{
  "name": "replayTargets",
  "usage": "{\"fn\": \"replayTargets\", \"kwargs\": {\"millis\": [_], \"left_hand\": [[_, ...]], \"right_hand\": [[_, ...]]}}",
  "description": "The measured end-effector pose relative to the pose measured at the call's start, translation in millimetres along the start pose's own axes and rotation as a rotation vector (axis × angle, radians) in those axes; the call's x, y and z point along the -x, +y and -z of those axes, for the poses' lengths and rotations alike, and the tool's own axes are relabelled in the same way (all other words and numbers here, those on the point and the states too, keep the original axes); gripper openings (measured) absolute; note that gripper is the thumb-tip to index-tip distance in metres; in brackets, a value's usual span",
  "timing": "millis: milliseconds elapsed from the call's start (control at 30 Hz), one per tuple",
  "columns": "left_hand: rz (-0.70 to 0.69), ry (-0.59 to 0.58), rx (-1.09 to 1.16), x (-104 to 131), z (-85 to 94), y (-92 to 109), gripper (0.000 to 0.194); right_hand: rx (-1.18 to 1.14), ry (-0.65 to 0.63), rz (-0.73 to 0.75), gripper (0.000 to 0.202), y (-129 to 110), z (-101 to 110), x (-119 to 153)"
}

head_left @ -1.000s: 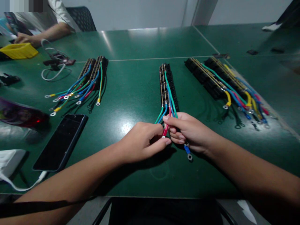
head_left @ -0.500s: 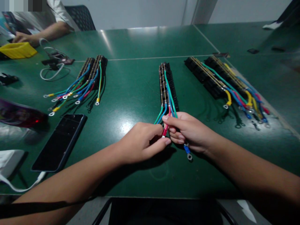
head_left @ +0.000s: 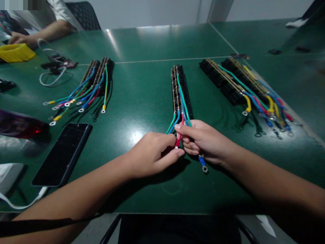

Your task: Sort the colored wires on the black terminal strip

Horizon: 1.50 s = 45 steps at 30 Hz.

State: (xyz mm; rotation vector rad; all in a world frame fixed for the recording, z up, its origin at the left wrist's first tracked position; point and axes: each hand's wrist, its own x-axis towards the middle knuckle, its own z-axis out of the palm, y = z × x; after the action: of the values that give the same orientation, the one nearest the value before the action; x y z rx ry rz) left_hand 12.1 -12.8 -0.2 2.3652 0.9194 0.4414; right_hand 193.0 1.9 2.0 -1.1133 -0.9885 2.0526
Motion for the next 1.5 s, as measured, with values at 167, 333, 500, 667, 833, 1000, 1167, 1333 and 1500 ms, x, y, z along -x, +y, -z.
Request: {"fn": "replayTargets", "kwargs": {"millis": [167, 333, 500, 667, 833, 1000, 1167, 1333, 1500], "left_hand": [[0.000, -0.009, 0.000, -0.4, 0.0, 0.2, 0.030], [0.001, -0.014, -0.005, 0.0, 0.3, 1.2, 0.029], [0.009, -0.024, -0.017, 0.0, 1.1, 1.9, 0.029], [0.014, -0.032, -0.019, -0.1, 1.3, 2.1, 0.029], [0.011, -0.033, -0.015, 0.7, 1.3, 2.7, 0.028], [0.017, -0.022, -0.005, -0.4, 0.3, 2.7, 0.027], [0.046, 0.018, 0.020, -0.9, 1.3, 1.6, 0.027], [0.032, 0.035, 0.051, 0.3, 2.4, 1.9, 0.027], [0.073, 0.132, 0.125, 1.8, 0.8, 4.1, 0.020]], "right_hand": [[-0.001, 0.010, -0.001, 0.031, -0.2, -0.7, 1.0], [0.004, 0.009, -0.003, 0.031, -0.6, -0.7, 0.9], [0.008, 0.001, 0.005, 0.031, -1.2, -0.7, 0.2], [0.005, 0.017, -0.006, 0.030, -1.4, -1.7, -0.2], [0.013, 0.007, -0.007, 0.030, -1.6, -1.9, 0.2], [0.009, 0.013, -0.008, 0.031, -1.6, -0.8, 1.1], [-0.009, 0.014, 0.012, 0.028, 0.2, 0.0, -0.2], [-0.023, 0.002, 0.004, 0.030, -0.1, -0.4, -0.1], [-0.027, -0.008, -0.001, 0.031, -0.3, -0.2, 0.2]]}}
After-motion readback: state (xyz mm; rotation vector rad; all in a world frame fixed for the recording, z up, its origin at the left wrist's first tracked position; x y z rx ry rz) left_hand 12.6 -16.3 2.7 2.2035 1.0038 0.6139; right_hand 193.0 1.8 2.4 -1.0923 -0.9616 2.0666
